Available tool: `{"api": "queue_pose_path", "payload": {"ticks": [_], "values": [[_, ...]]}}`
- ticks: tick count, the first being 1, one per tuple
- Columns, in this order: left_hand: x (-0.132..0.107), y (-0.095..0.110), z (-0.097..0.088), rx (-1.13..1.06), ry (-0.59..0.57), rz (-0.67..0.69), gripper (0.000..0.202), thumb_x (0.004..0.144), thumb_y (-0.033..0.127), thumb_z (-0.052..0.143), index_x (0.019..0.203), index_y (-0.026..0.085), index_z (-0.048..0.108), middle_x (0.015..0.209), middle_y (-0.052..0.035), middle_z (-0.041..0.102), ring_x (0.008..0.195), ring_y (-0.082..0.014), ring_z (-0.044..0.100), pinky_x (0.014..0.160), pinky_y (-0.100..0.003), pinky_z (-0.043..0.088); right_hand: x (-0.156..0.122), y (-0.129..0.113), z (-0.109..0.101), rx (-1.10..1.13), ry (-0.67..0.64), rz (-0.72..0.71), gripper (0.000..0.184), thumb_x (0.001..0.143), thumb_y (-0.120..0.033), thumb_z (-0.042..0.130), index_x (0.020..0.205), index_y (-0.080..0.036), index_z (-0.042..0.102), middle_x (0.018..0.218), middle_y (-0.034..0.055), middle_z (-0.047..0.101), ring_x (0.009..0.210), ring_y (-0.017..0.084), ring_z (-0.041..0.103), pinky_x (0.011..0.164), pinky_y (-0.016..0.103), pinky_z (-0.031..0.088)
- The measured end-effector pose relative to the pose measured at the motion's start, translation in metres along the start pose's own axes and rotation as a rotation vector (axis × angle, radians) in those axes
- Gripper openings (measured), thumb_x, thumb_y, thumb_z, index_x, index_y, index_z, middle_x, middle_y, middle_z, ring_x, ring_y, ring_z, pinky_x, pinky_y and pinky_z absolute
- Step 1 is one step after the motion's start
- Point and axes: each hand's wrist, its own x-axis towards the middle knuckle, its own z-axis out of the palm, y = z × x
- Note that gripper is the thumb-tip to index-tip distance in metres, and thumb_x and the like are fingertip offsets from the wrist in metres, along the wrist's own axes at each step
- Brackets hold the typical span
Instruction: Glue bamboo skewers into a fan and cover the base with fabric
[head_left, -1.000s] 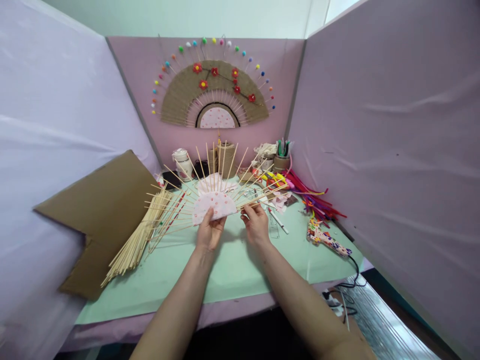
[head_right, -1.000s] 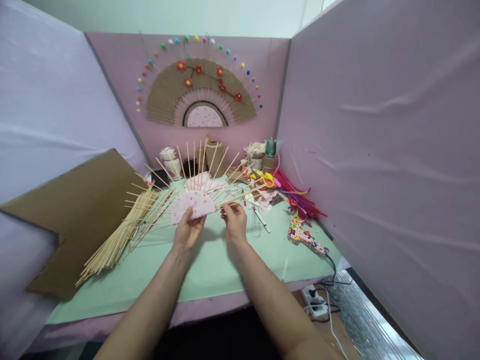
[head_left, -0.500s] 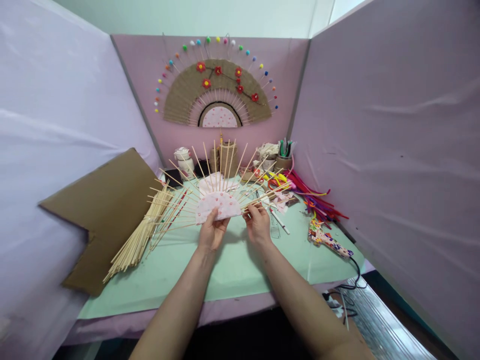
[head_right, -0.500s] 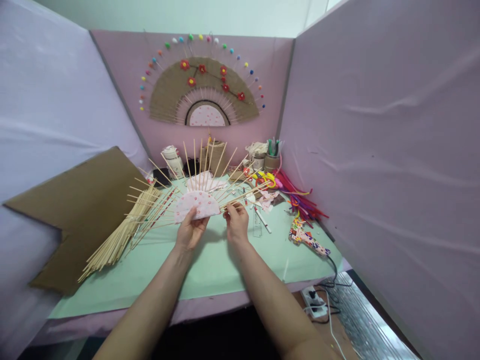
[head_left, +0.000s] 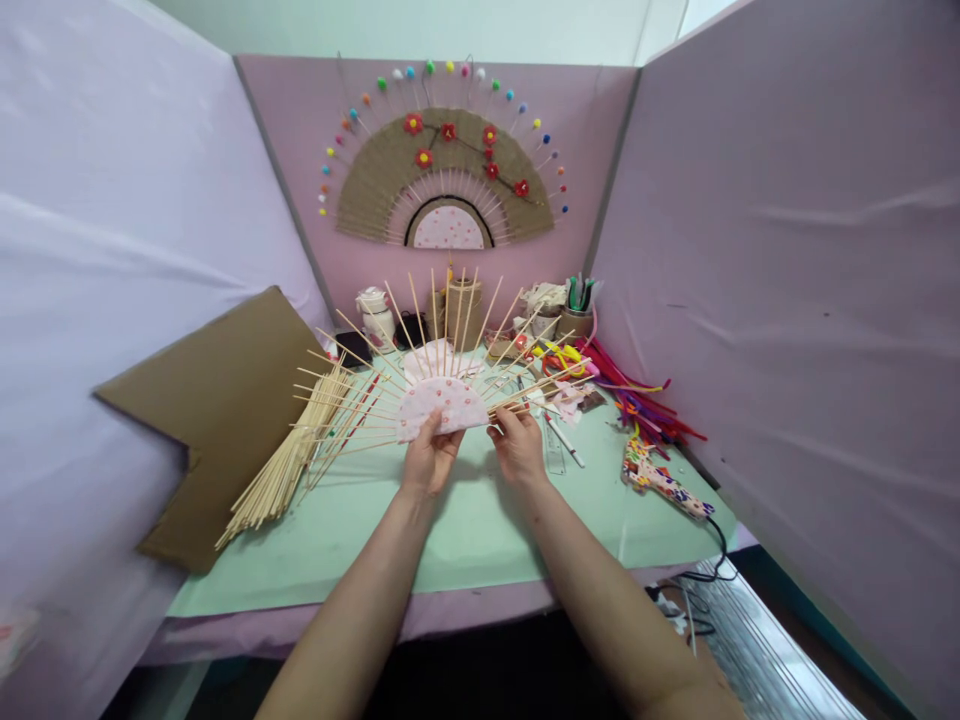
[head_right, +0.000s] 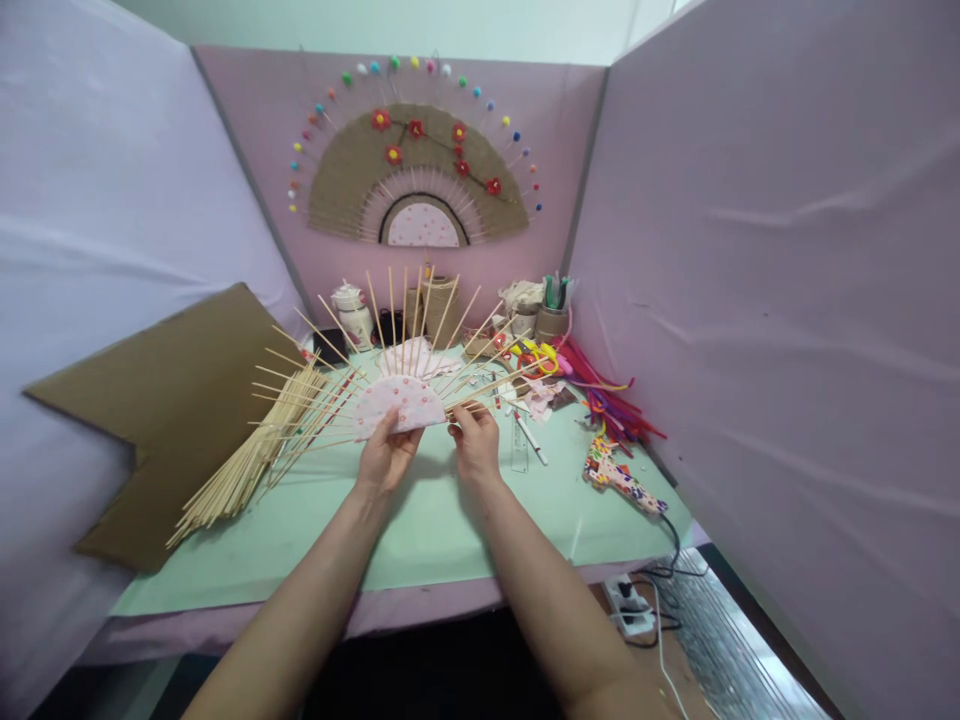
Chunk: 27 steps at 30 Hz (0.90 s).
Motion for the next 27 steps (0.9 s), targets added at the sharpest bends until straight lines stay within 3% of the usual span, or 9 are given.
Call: {"api": "queue_pose_path", "payload": {"ticks": [9, 16, 27], "values": [[-0.0024, -0.0047, -0.0016, 0.053, -0.036, 0.009, 0.03, 0.085, 0.006, 0.062, 0.112, 0.016, 0.067, 0.094, -0.0058, 0.077, 0.082, -0.0137, 0.072, 0.087, -0.028, 0.057, -0.0027, -0.0008, -0.0016, -0.023, -0.004, 0.008, 0.022, 0.055, -0.025, 0.073, 0.064, -0.022, 0.054, 0.064, -0.0076, 0.057, 0.064, 0.009, 0.053, 0.06, 0.022, 0.04], [-0.0042, -0.0033, -0.0012, 0.036, -0.048, 0.006, 0.028, 0.084, 0.005, 0.062, 0.111, 0.014, 0.067, 0.092, -0.0067, 0.077, 0.08, -0.0136, 0.072, 0.08, -0.026, 0.058, -0.0033, -0.0009, -0.0001, -0.041, -0.001, 0.006, 0.021, 0.055, -0.026, 0.075, 0.066, -0.022, 0.057, 0.065, -0.0068, 0.057, 0.064, 0.009, 0.052, 0.06, 0.022, 0.04], [-0.0012, -0.003, -0.0027, 0.031, -0.053, 0.018, 0.025, 0.085, 0.006, 0.062, 0.107, 0.015, 0.068, 0.091, -0.0052, 0.077, 0.083, -0.0136, 0.072, 0.084, -0.027, 0.058, -0.0028, -0.0002, 0.0014, -0.037, -0.017, -0.014, 0.022, 0.055, -0.027, 0.074, 0.067, -0.023, 0.056, 0.065, -0.0068, 0.056, 0.063, 0.01, 0.05, 0.059, 0.023, 0.039]]}}
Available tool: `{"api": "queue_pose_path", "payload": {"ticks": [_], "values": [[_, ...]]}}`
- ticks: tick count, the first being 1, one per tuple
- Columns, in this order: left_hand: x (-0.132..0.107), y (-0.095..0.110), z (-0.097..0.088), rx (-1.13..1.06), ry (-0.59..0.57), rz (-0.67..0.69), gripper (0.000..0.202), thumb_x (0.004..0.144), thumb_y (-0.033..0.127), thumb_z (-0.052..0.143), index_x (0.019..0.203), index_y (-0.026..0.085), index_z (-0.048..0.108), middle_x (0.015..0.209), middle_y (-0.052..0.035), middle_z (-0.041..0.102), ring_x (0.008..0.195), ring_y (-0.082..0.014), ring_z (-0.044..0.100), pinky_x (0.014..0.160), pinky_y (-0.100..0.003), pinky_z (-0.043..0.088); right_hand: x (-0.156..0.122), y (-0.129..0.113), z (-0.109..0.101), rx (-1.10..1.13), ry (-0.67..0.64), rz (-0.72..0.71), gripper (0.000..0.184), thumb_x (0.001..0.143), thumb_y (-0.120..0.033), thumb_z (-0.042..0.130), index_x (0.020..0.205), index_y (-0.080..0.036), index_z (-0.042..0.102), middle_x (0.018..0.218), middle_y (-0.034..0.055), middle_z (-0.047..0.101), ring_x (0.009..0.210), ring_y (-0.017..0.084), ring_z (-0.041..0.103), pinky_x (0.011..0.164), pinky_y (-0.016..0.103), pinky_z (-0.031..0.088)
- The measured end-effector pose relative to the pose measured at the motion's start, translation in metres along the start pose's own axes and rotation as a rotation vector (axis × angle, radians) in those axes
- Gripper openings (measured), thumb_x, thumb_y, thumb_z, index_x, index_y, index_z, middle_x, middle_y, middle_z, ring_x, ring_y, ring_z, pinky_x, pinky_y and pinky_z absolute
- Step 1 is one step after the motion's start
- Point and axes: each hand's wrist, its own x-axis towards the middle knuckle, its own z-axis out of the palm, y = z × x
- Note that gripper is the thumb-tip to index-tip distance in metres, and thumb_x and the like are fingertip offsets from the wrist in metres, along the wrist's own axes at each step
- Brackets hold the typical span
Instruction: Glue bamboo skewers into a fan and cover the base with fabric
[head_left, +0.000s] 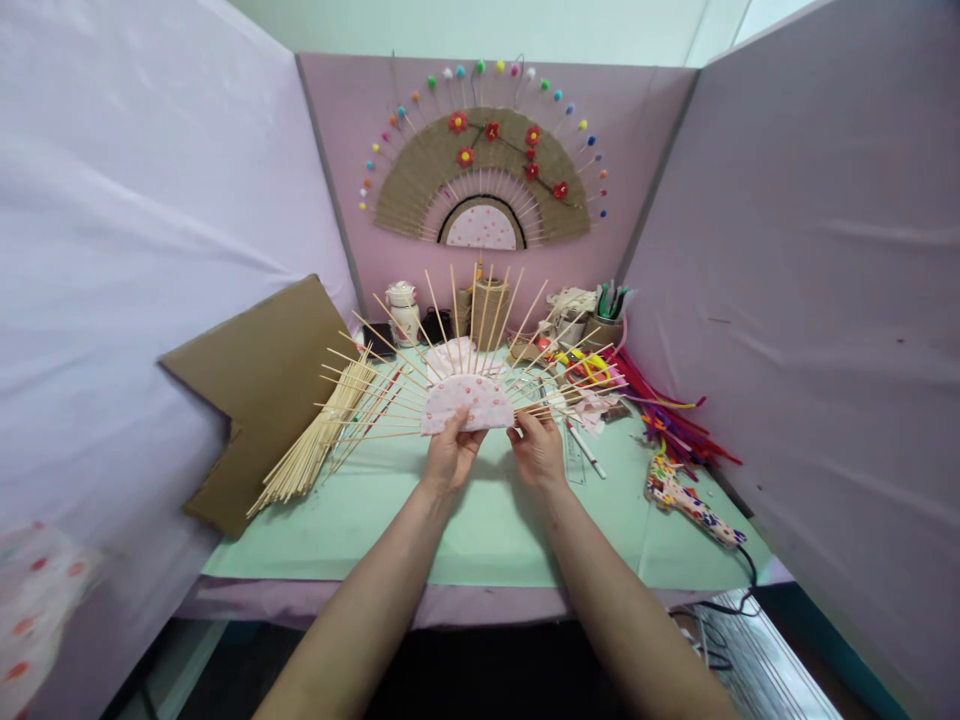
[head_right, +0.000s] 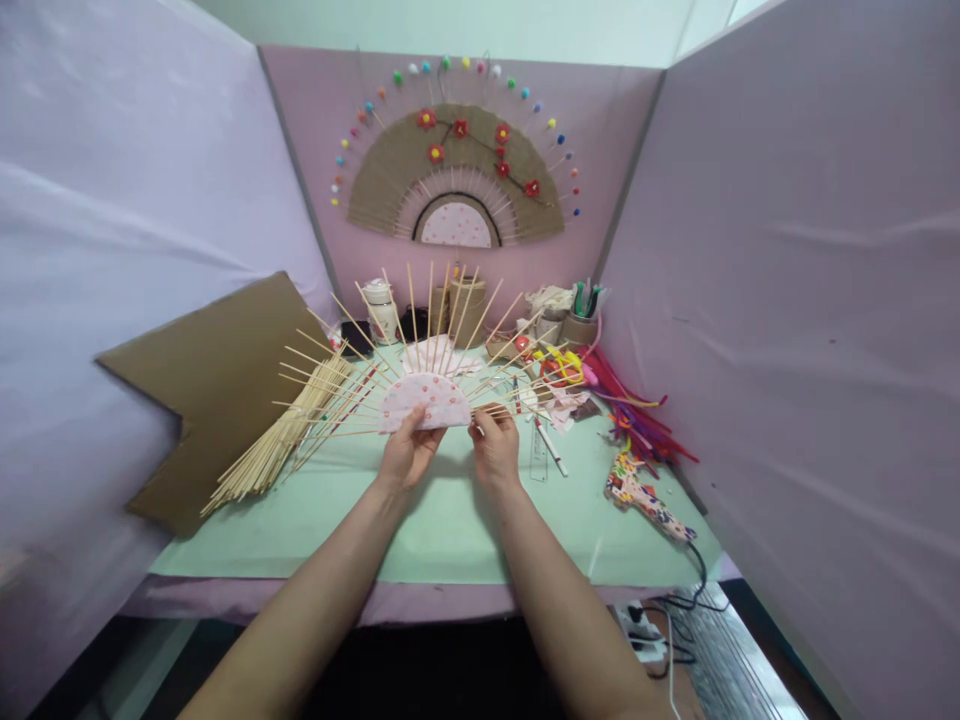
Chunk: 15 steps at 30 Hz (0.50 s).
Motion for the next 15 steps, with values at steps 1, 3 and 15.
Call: {"api": "queue_pose_path", "payload": {"ticks": [1, 3, 15], "values": [[-0.0001, 0.0, 0.0003, -0.004, 0.002, -0.001, 0.023, 0.085, 0.006, 0.061, 0.105, 0.015, 0.069, 0.09, -0.0049, 0.077, 0.083, -0.0135, 0.072, 0.084, -0.027, 0.058, 0.0002, 0.0, -0.0001, 0.002, -0.002, 0.004, 0.023, 0.056, -0.027, 0.074, 0.067, -0.023, 0.055, 0.066, -0.0066, 0.056, 0.063, 0.01, 0.051, 0.059, 0.024, 0.04], [-0.0004, -0.0001, 0.0009, -0.013, 0.009, -0.002, 0.02, 0.085, 0.005, 0.06, 0.101, 0.015, 0.069, 0.089, -0.0044, 0.077, 0.082, -0.013, 0.072, 0.083, -0.026, 0.058, 0.0004, -0.0002, -0.0002, 0.005, -0.004, 0.013, 0.023, 0.057, -0.029, 0.075, 0.068, -0.023, 0.056, 0.066, -0.0066, 0.056, 0.064, 0.01, 0.052, 0.059, 0.024, 0.04], [0.0007, 0.0006, -0.0018, -0.014, 0.015, -0.003, 0.023, 0.082, 0.007, 0.065, 0.104, 0.014, 0.068, 0.093, -0.0053, 0.077, 0.086, -0.0141, 0.073, 0.09, -0.029, 0.057, 0.0002, 0.0011, 0.0007, -0.013, -0.003, 0.027, 0.024, 0.055, -0.032, 0.077, 0.068, -0.023, 0.059, 0.066, -0.0058, 0.059, 0.063, 0.01, 0.052, 0.059, 0.023, 0.041]]}}
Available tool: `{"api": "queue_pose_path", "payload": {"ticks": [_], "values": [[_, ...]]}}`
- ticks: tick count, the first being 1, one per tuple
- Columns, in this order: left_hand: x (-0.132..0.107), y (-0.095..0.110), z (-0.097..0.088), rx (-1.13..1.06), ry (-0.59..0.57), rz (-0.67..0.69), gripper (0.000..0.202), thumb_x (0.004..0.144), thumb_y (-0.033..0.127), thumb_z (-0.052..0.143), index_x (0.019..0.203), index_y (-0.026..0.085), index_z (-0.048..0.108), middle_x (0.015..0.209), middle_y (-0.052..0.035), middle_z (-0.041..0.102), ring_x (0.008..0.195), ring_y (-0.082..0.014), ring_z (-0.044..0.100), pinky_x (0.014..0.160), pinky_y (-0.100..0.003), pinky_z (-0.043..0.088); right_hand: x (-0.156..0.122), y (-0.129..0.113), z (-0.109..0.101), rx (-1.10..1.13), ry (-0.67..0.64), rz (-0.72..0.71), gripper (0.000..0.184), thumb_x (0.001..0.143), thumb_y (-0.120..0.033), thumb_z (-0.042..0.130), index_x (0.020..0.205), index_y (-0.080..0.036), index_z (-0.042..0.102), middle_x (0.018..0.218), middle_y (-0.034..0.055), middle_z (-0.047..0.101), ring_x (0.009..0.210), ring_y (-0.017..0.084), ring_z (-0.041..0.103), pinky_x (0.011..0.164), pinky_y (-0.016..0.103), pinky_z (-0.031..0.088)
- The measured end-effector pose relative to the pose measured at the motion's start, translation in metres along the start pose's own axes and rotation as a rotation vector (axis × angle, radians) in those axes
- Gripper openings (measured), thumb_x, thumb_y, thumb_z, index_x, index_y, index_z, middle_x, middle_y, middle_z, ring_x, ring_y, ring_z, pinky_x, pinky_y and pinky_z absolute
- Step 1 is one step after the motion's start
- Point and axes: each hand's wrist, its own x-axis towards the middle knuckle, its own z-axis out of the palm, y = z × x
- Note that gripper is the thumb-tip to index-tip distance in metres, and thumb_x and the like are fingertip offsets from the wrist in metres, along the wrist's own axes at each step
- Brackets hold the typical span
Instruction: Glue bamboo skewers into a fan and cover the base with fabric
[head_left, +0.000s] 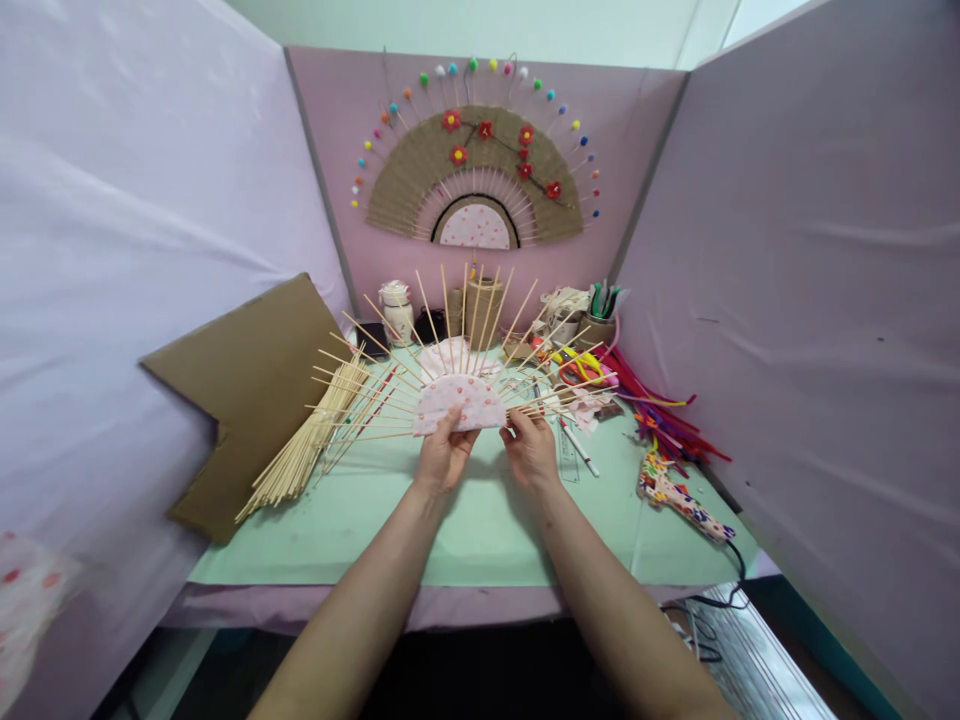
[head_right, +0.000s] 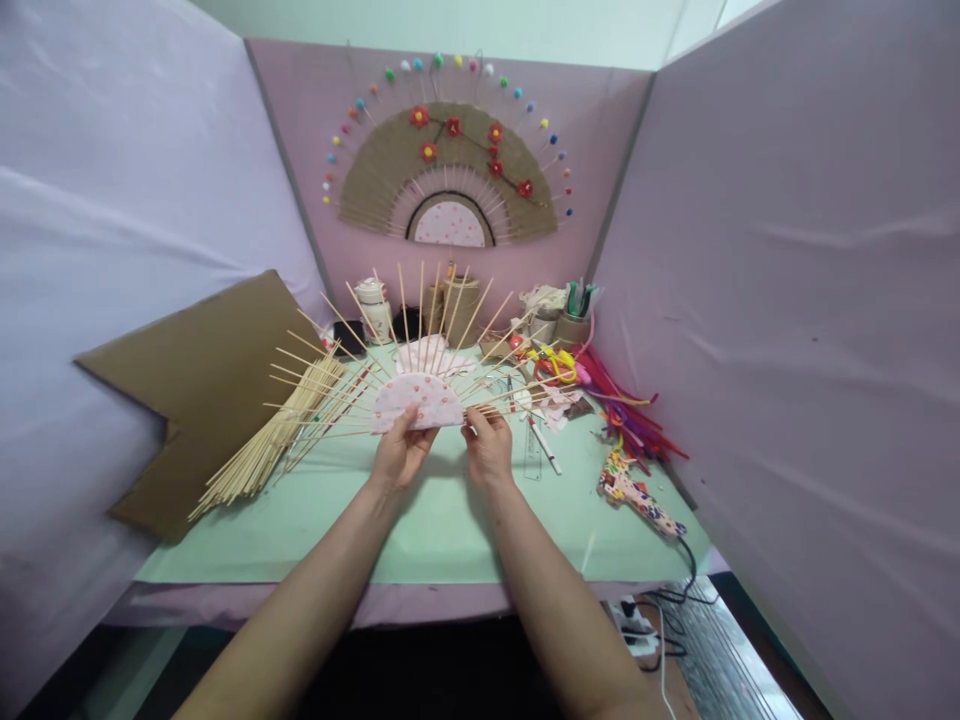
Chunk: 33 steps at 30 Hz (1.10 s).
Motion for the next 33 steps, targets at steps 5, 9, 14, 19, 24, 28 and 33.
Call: {"api": "queue_pose_path", "payload": {"ticks": [5, 9, 14, 19, 24, 28, 33], "values": [[-0.0009, -0.0003, 0.0008, 0.008, 0.001, 0.016, 0.026, 0.083, 0.006, 0.065, 0.107, 0.015, 0.068, 0.096, -0.006, 0.077, 0.086, -0.0145, 0.073, 0.089, -0.029, 0.058, -0.0016, -0.0008, -0.0004, -0.036, -0.024, -0.007, 0.023, 0.057, -0.034, 0.076, 0.068, -0.023, 0.058, 0.067, -0.0058, 0.059, 0.064, 0.01, 0.053, 0.06, 0.023, 0.041], [-0.0017, -0.0001, 0.0022, 0.015, 0.018, 0.02, 0.029, 0.083, 0.007, 0.065, 0.11, 0.015, 0.068, 0.099, -0.0071, 0.076, 0.089, -0.0155, 0.073, 0.09, -0.03, 0.057, -0.0018, -0.0009, 0.0002, -0.057, -0.028, -0.011, 0.024, 0.057, -0.035, 0.076, 0.068, -0.023, 0.057, 0.067, -0.0054, 0.059, 0.065, 0.011, 0.053, 0.06, 0.023, 0.041], [-0.0009, -0.0011, 0.0011, 0.015, 0.009, 0.041, 0.022, 0.084, 0.006, 0.064, 0.103, 0.014, 0.069, 0.095, -0.0058, 0.077, 0.088, -0.0151, 0.073, 0.089, -0.03, 0.058, -0.0017, 0.0, 0.0015, -0.049, -0.031, -0.005, 0.025, 0.055, -0.034, 0.076, 0.067, -0.023, 0.058, 0.067, -0.0051, 0.06, 0.065, 0.011, 0.053, 0.061, 0.023, 0.041], [-0.0001, -0.0013, 0.0002, 0.015, 0.027, 0.035, 0.02, 0.082, 0.006, 0.066, 0.101, 0.014, 0.069, 0.093, -0.0054, 0.077, 0.086, -0.0149, 0.073, 0.09, -0.03, 0.058, -0.0017, 0.0009, 0.0013, -0.03, -0.04, -0.002, 0.024, 0.055, -0.033, 0.077, 0.067, -0.023, 0.058, 0.068, -0.0059, 0.059, 0.065, 0.01, 0.052, 0.06, 0.022, 0.041], [-0.0008, 0.0002, 0.0021, 0.005, 0.037, 0.026, 0.026, 0.083, 0.007, 0.065, 0.108, 0.014, 0.067, 0.097, -0.0067, 0.077, 0.088, -0.015, 0.073, 0.089, -0.029, 0.058, -0.0026, -0.0013, 0.0013, -0.029, -0.055, -0.014, 0.024, 0.057, -0.033, 0.076, 0.069, -0.023, 0.058, 0.069, -0.0053, 0.059, 0.065, 0.01, 0.052, 0.059, 0.023, 0.041], [-0.0003, 0.0029, 0.0028, -0.009, 0.06, 0.04, 0.022, 0.084, 0.005, 0.063, 0.103, 0.015, 0.068, 0.094, -0.0056, 0.077, 0.088, -0.0146, 0.073, 0.09, -0.029, 0.058, -0.0029, -0.0048, 0.0002, -0.026, -0.059, -0.027, 0.028, 0.057, -0.034, 0.076, 0.073, -0.023, 0.056, 0.07, -0.0054, 0.056, 0.063, 0.01, 0.051, 0.057, 0.023, 0.042], [0.0014, 0.0075, 0.0031, -0.022, 0.081, 0.068, 0.022, 0.084, 0.005, 0.064, 0.102, 0.016, 0.068, 0.095, -0.0046, 0.077, 0.089, -0.0141, 0.073, 0.09, -0.028, 0.057, 0.0019, -0.0027, -0.0076, -0.052, 0.035, -0.044, 0.033, 0.06, -0.036, 0.074, 0.079, -0.025, 0.049, 0.072, -0.0077, 0.053, 0.06, 0.009, 0.052, 0.054, 0.022, 0.043]]}}
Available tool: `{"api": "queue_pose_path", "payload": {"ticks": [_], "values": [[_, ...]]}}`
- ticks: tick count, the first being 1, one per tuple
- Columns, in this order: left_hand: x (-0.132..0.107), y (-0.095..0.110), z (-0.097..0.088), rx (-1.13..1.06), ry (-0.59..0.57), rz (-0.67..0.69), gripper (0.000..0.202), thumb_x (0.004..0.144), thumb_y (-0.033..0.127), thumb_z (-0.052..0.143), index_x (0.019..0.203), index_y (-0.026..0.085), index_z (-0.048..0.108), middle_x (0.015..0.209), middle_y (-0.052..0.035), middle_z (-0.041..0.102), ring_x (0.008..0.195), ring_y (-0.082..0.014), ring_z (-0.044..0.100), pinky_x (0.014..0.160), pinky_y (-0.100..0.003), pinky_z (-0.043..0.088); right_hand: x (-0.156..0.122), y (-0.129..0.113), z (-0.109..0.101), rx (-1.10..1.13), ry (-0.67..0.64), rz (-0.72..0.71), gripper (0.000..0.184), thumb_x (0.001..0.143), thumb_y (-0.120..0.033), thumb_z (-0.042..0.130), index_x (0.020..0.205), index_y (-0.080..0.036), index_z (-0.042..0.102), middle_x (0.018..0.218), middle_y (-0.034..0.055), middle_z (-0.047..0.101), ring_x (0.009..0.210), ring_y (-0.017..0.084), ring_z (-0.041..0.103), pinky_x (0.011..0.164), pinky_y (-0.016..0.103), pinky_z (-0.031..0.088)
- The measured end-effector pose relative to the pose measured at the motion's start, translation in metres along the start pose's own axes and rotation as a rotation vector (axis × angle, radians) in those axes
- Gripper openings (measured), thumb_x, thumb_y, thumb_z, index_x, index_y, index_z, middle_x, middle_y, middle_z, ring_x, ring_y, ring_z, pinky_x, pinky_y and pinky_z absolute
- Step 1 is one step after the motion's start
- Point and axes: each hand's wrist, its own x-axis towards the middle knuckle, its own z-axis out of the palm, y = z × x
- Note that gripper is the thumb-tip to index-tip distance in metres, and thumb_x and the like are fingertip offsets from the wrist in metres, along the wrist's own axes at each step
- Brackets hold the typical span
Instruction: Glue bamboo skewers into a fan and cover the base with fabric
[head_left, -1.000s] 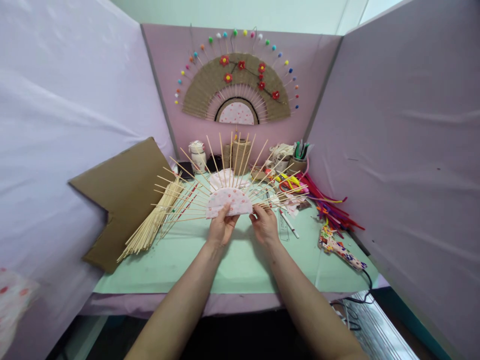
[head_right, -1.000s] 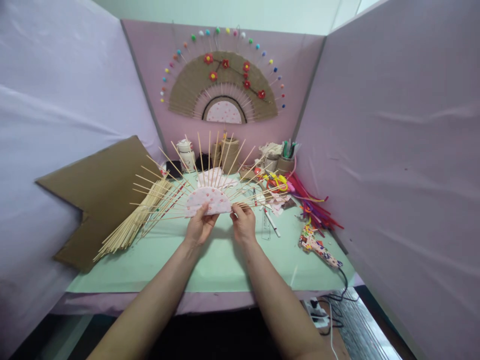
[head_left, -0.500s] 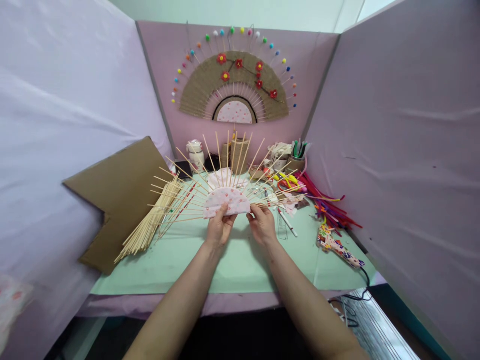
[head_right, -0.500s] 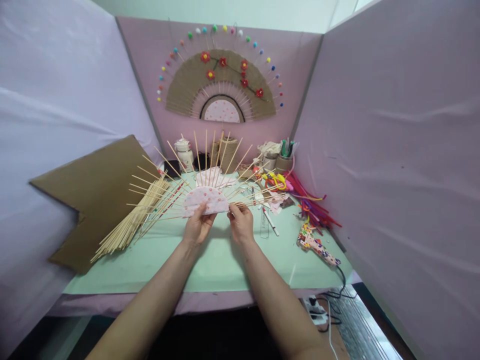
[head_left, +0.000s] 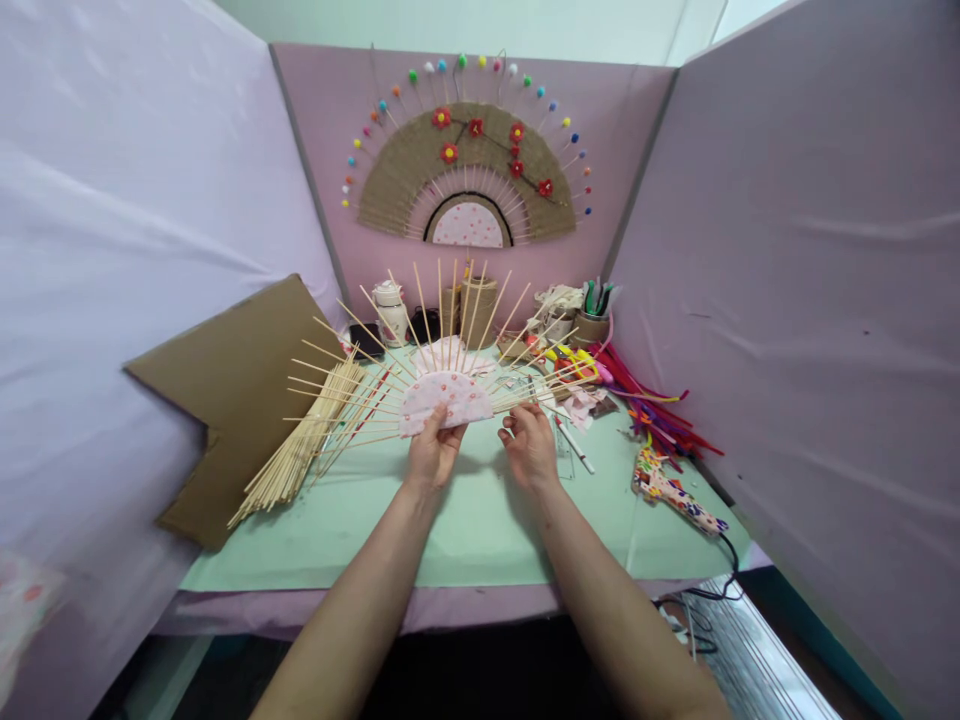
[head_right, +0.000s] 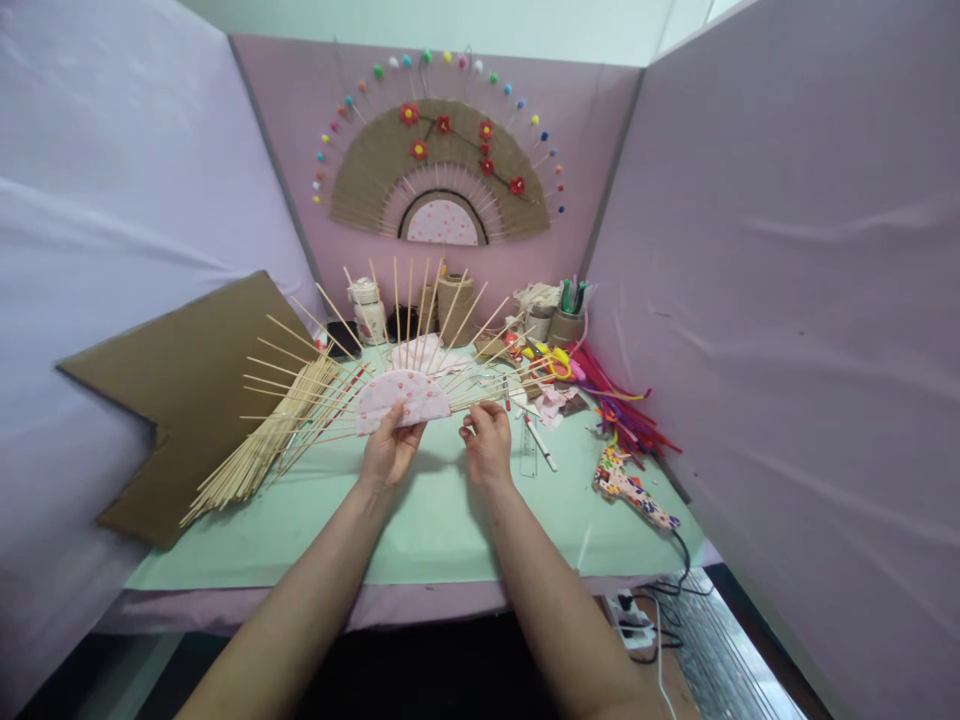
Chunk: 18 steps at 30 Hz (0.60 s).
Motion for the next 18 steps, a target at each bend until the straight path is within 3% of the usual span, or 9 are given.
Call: {"api": "queue_pose_path", "payload": {"ticks": [5, 8, 10, 11, 13, 15, 18], "values": [[0.003, 0.005, 0.0, 0.002, 0.002, 0.048, 0.017, 0.083, 0.002, 0.063, 0.092, 0.016, 0.068, 0.085, -0.0017, 0.077, 0.084, -0.0127, 0.073, 0.09, -0.029, 0.057, 0.0, 0.0, -0.01, -0.069, 0.113, 0.006, 0.033, 0.066, -0.043, 0.073, 0.071, -0.024, 0.047, 0.059, -0.0091, 0.047, 0.049, 0.007, 0.043, 0.044, 0.02, 0.033], [0.006, 0.008, -0.001, 0.007, 0.002, 0.059, 0.017, 0.084, 0.002, 0.062, 0.091, 0.016, 0.068, 0.083, -0.0016, 0.076, 0.079, -0.0117, 0.073, 0.088, -0.029, 0.058, -0.008, -0.022, -0.022, -0.247, -0.052, 0.088, 0.034, 0.064, -0.047, 0.078, 0.063, -0.021, 0.057, 0.05, -0.0069, 0.048, 0.041, 0.006, 0.034, 0.039, 0.023, 0.023], [0.007, 0.01, -0.002, 0.005, 0.003, 0.059, 0.018, 0.084, 0.003, 0.062, 0.094, 0.017, 0.068, 0.085, -0.0017, 0.077, 0.079, -0.0117, 0.073, 0.089, -0.029, 0.058, -0.01, -0.049, -0.033, -0.534, -0.251, 0.049, 0.034, 0.068, -0.05, 0.077, 0.062, -0.019, 0.065, 0.047, -0.0047, 0.051, 0.042, 0.008, 0.036, 0.041, 0.025, 0.025], [0.007, 0.01, -0.002, 0.002, 0.003, 0.053, 0.019, 0.084, 0.003, 0.062, 0.096, 0.017, 0.068, 0.085, -0.0016, 0.077, 0.08, -0.012, 0.073, 0.09, -0.03, 0.057, -0.007, -0.065, -0.04, -0.633, -0.237, -0.079, 0.033, 0.069, -0.05, 0.077, 0.062, -0.019, 0.067, 0.047, -0.0043, 0.052, 0.044, 0.009, 0.038, 0.044, 0.025, 0.027], [0.008, 0.011, -0.002, -0.006, 0.003, 0.035, 0.021, 0.084, 0.004, 0.063, 0.1, 0.017, 0.067, 0.085, -0.0016, 0.077, 0.081, -0.0128, 0.073, 0.092, -0.031, 0.057, 0.004, -0.097, -0.052, -0.692, -0.049, -0.406, 0.027, 0.071, -0.047, 0.076, 0.069, -0.02, 0.071, 0.058, -0.0023, 0.06, 0.056, 0.012, 0.05, 0.055, 0.027, 0.037], [0.008, 0.011, -0.003, -0.012, 0.002, 0.015, 0.023, 0.084, 0.004, 0.062, 0.103, 0.017, 0.067, 0.086, -0.002, 0.077, 0.082, -0.0133, 0.073, 0.092, -0.031, 0.057, 0.022, -0.124, -0.061, -0.737, 0.132, -0.593, 0.023, 0.072, -0.043, 0.076, 0.079, -0.021, 0.074, 0.073, 0.001, 0.068, 0.068, 0.016, 0.056, 0.066, 0.029, 0.042], [0.008, 0.011, -0.003, -0.011, -0.008, 0.001, 0.025, 0.084, 0.004, 0.061, 0.106, 0.017, 0.066, 0.088, -0.0027, 0.077, 0.082, -0.0136, 0.074, 0.091, -0.03, 0.058, 0.046, -0.145, -0.069, -0.765, 0.109, -0.481, 0.026, 0.067, -0.043, 0.079, 0.078, -0.019, 0.074, 0.075, 0.0036, 0.071, 0.071, 0.017, 0.059, 0.068, 0.031, 0.043]]}}
